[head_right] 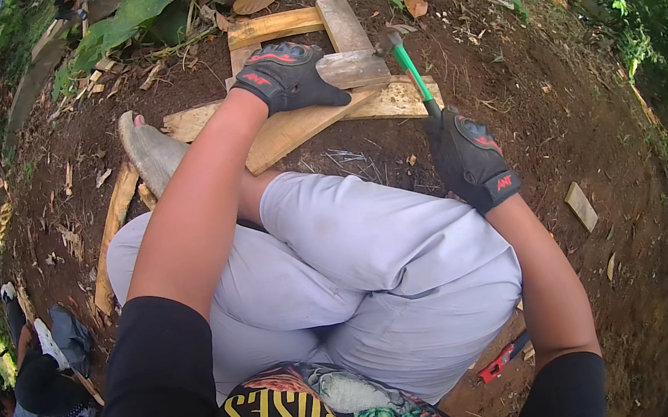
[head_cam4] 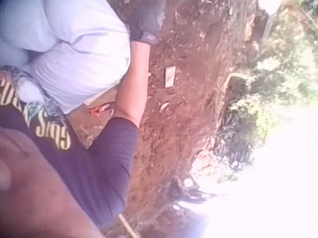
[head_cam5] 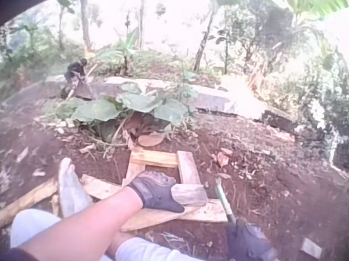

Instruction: The person sits on the ground and uses a hammer to drive nails into a wooden frame structure. They adjust the wood pieces and continue hammering to secure the joints.

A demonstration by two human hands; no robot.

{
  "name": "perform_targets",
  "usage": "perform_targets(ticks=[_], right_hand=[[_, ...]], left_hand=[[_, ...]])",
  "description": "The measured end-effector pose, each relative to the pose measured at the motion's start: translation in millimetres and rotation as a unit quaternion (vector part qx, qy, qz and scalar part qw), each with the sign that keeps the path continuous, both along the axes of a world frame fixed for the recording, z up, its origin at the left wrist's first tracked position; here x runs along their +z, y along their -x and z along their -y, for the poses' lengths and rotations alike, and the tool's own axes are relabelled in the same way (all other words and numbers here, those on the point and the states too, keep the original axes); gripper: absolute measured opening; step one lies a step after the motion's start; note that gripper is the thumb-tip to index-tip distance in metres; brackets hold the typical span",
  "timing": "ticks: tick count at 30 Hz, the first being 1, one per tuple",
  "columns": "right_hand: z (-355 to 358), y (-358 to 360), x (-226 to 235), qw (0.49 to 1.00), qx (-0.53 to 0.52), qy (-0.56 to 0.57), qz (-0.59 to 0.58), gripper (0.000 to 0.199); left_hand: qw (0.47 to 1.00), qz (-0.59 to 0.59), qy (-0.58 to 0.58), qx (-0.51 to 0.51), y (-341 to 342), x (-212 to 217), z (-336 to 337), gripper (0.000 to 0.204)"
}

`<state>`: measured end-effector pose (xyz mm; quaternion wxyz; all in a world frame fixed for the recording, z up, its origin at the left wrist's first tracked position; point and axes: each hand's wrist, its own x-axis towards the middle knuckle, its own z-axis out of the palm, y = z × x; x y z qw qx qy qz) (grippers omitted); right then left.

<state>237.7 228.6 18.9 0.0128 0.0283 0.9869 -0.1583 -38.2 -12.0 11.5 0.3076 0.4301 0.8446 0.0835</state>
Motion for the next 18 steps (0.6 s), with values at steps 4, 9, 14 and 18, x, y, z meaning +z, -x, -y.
perform_targets(ticks=[4,9,14,18], right_hand=[[41,59,75,0.964,-0.251,0.084,0.007,0.033],[60,53,87,0.953,-0.255,0.158,0.035,0.029],[53,75,96,0.97,-0.23,0.083,-0.015,0.035],[40,35,57,0.983,-0.142,-0.066,0.096,0.038]], left_hand=[[0.999,0.025,0.03,0.004,4,4,10,0.096],[1.0,0.004,0.011,0.024,2,1,9,0.094],[0.999,0.015,0.011,0.027,4,-1,18,0.091],[1.0,-0.003,0.0,0.026,-3,-1,5,0.093]])
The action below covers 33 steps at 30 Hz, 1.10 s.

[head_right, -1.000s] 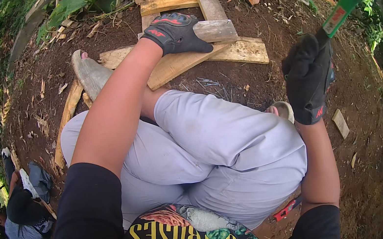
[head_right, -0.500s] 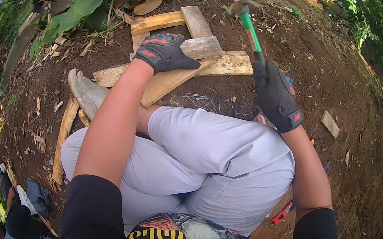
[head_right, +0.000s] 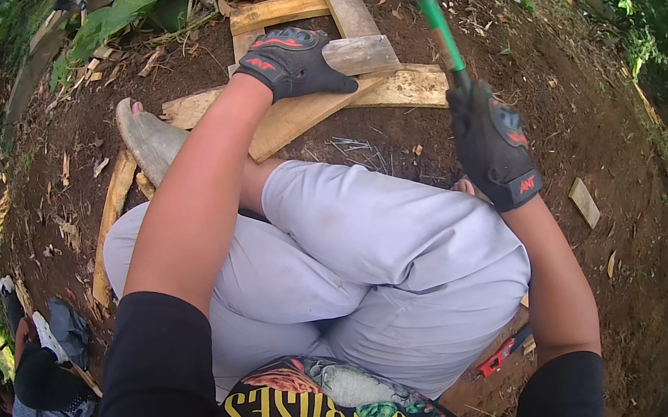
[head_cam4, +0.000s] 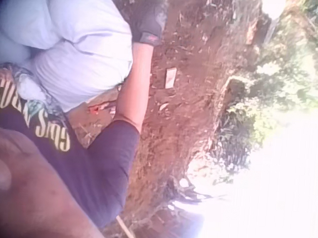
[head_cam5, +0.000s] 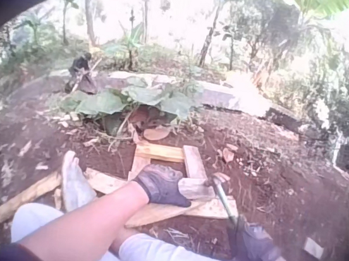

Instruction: The person sits on the ground and uses a hammer to drive nails into a wooden frame structure. They adjust the wood pieces and continue hammering to secure the joints.

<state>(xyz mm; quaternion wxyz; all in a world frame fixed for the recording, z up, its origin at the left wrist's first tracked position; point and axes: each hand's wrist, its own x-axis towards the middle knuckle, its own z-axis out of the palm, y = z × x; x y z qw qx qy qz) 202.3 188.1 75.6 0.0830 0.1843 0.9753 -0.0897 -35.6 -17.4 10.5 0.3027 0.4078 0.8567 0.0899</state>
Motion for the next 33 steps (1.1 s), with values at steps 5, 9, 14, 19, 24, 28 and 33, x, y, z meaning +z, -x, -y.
perform_targets(ticks=[5,9,14,19,24,28,33], right_hand=[[18,39,29,0.99,-0.071,0.033,-0.113,0.036],[4,14,19,0.976,-0.09,0.118,-0.161,0.036],[-3,31,12,0.993,-0.066,0.076,-0.054,0.027],[-2,10,12,0.994,-0.046,0.067,-0.068,0.023],[7,34,23,0.994,-0.015,0.032,-0.101,0.024],[14,30,39,0.926,-0.188,0.25,-0.212,0.026],[-17,24,2,0.997,0.003,0.013,-0.072,0.032]], left_hand=[[0.999,-0.026,-0.002,0.019,5,-22,15,0.098],[0.999,0.021,0.024,-0.007,-1,-2,1,0.094],[0.999,-0.036,-0.005,0.033,8,-14,13,0.091],[1.0,0.004,0.016,-0.008,0,-3,3,0.092],[1.0,-0.013,-0.004,0.005,6,-7,10,0.095],[1.0,0.006,0.018,-0.001,0,-9,7,0.094],[0.999,-0.035,-0.016,-0.005,8,-10,2,0.094]])
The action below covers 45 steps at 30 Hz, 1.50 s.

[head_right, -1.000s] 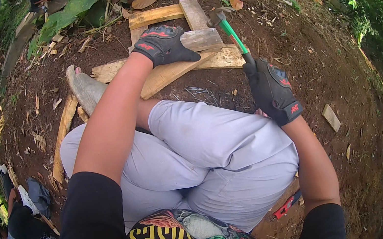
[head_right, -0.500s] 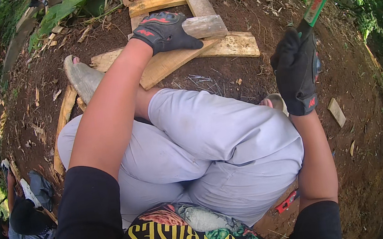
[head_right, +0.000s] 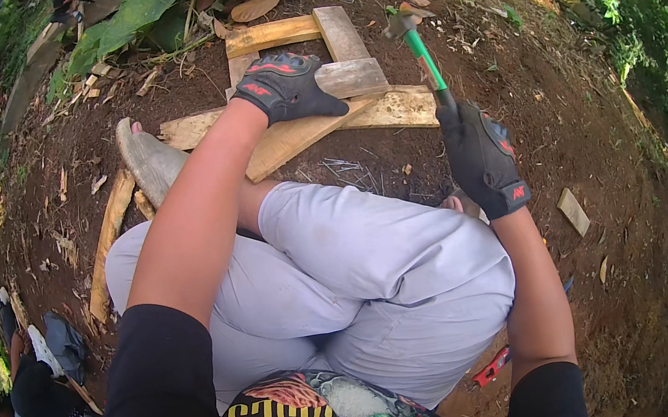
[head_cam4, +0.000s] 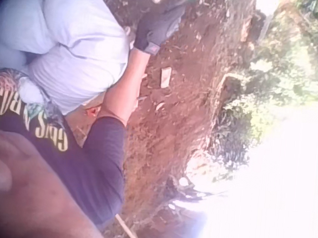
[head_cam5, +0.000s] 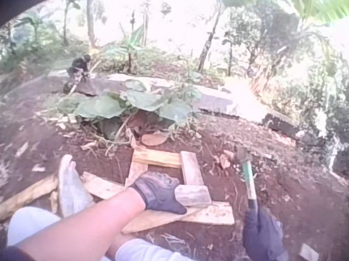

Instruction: The person sits on the ground and uses a hammer to drive nails into a wooden frame structure. They adjust the wood pieces and continue hammering to secure the joints.

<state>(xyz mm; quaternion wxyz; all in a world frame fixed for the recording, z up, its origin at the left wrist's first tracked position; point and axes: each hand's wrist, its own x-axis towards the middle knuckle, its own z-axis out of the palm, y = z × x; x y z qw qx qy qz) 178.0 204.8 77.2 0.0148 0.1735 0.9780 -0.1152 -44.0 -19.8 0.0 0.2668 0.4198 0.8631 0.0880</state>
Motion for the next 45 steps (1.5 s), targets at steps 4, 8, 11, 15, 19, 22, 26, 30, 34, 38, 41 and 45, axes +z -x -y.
perform_targets(ticks=[4,8,11,15,19,22,26,30,34,38,41,45], right_hand=[[28,4,29,0.967,-0.182,0.169,-0.063,0.03],[19,-10,-4,0.997,0.035,-0.02,0.067,0.029],[25,19,28,0.995,-0.043,0.075,-0.056,0.034],[29,6,25,0.967,-0.128,0.195,-0.106,0.039],[6,-10,-10,0.996,0.009,0.017,0.091,0.034],[22,19,33,0.983,-0.149,0.089,-0.061,0.035],[14,-10,0,0.994,-0.051,0.065,0.066,0.037],[16,9,4,0.997,-0.02,0.019,0.077,0.04],[31,33,46,0.972,-0.161,0.142,-0.1,0.044],[5,-23,-25,0.994,-0.037,0.095,0.031,0.047],[0,-6,-22,0.994,-0.043,0.029,0.092,0.046],[23,36,50,0.971,-0.183,0.134,-0.076,0.046]], left_hand=[[0.999,0.04,0.019,0.006,-5,2,2,0.091],[0.998,0.046,0.029,0.012,3,6,3,0.092],[0.999,0.033,0.029,0.006,-4,11,5,0.091],[0.999,0.042,0.028,0.005,-4,11,7,0.091],[1.0,0.006,-0.004,0.003,-3,0,8,0.096],[1.0,0.017,0.021,0.002,-5,7,5,0.094],[0.999,0.031,0.025,0.004,-8,8,4,0.093],[0.999,0.027,0.019,0.016,-2,6,4,0.096],[0.999,0.03,0.022,0.012,0,7,5,0.094],[0.999,0.038,0.016,0.002,-6,15,0,0.094],[0.999,0.024,0.028,-0.003,-8,5,6,0.091],[0.999,0.036,0.025,0.016,1,8,7,0.091]])
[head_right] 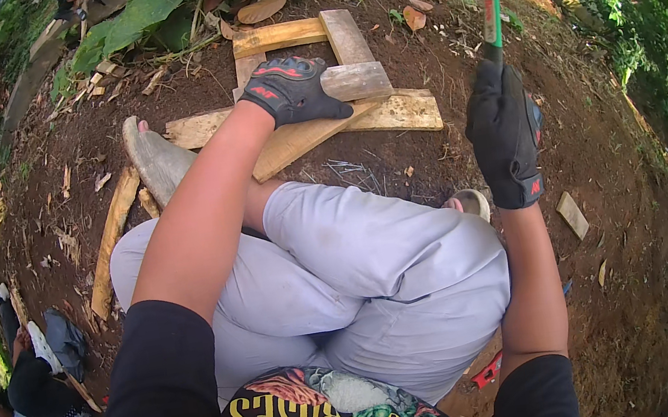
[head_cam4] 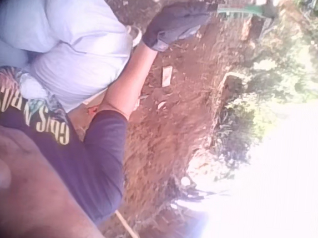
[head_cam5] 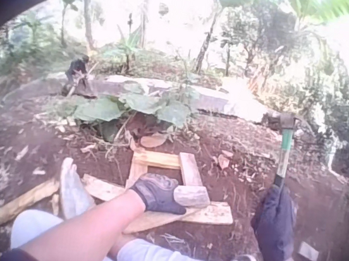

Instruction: The person sits on the ground and uses a hammer to drive nails into a wooden frame structure. They adjust the wood pieces and continue hammering to secure the joints.

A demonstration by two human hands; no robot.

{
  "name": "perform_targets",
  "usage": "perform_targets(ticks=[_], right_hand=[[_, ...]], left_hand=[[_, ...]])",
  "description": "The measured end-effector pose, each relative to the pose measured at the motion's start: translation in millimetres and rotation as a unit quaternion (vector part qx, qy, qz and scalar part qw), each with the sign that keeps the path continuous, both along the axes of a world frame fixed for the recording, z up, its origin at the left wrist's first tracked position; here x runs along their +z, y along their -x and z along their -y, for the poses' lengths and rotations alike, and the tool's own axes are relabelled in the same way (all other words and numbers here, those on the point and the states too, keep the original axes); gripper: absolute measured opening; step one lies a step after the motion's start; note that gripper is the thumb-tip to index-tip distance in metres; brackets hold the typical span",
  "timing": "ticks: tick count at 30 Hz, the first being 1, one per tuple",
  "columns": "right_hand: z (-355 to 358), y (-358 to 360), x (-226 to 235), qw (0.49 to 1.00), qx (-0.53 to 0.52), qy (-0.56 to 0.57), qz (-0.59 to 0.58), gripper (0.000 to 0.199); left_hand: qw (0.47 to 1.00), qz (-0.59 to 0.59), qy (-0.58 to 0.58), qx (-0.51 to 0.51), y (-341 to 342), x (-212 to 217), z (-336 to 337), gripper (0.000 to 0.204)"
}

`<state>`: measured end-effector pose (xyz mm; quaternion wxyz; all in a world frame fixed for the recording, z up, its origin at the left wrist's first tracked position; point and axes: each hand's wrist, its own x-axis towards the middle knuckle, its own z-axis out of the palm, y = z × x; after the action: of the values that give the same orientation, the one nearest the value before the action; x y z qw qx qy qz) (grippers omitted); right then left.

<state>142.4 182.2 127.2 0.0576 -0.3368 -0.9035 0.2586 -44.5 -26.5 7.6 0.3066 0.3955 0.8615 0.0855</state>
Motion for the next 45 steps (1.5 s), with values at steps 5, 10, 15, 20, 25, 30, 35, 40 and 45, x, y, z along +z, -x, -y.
perform_targets(ticks=[5,10,15,20,25,30,35,40,45], right_hand=[[-19,-60,-73,0.971,0.205,-0.106,0.069,0.042],[9,-3,-13,0.983,0.131,-0.075,0.108,0.039],[3,-21,-23,0.996,0.064,-0.052,0.025,0.045],[-10,-36,-53,0.941,0.231,-0.121,0.214,0.043],[16,-14,11,0.992,0.074,-0.049,0.09,0.043],[13,-13,-8,0.99,0.082,-0.107,0.051,0.043],[-18,-27,-44,0.941,0.223,-0.063,0.247,0.048],[-42,-71,-40,0.977,0.049,-0.054,0.202,0.053],[-62,-199,-74,0.935,-0.044,-0.173,0.306,0.041]], left_hand=[[1.0,-0.011,-0.021,-0.017,-7,-1,-8,0.093],[1.0,-0.011,-0.007,-0.001,0,-1,0,0.094],[1.0,0.001,0.001,-0.01,-3,5,0,0.094],[1.0,-0.021,-0.014,-0.009,-5,-8,1,0.092],[1.0,-0.002,-0.005,-0.003,-5,-3,1,0.094],[1.0,-0.008,-0.002,-0.007,-5,-4,1,0.095],[1.0,-0.016,-0.019,-0.003,-5,-3,1,0.088],[0.999,-0.017,-0.038,-0.017,-7,-2,-1,0.083],[1.0,-0.005,-0.016,-0.025,-1,9,-2,0.087]])
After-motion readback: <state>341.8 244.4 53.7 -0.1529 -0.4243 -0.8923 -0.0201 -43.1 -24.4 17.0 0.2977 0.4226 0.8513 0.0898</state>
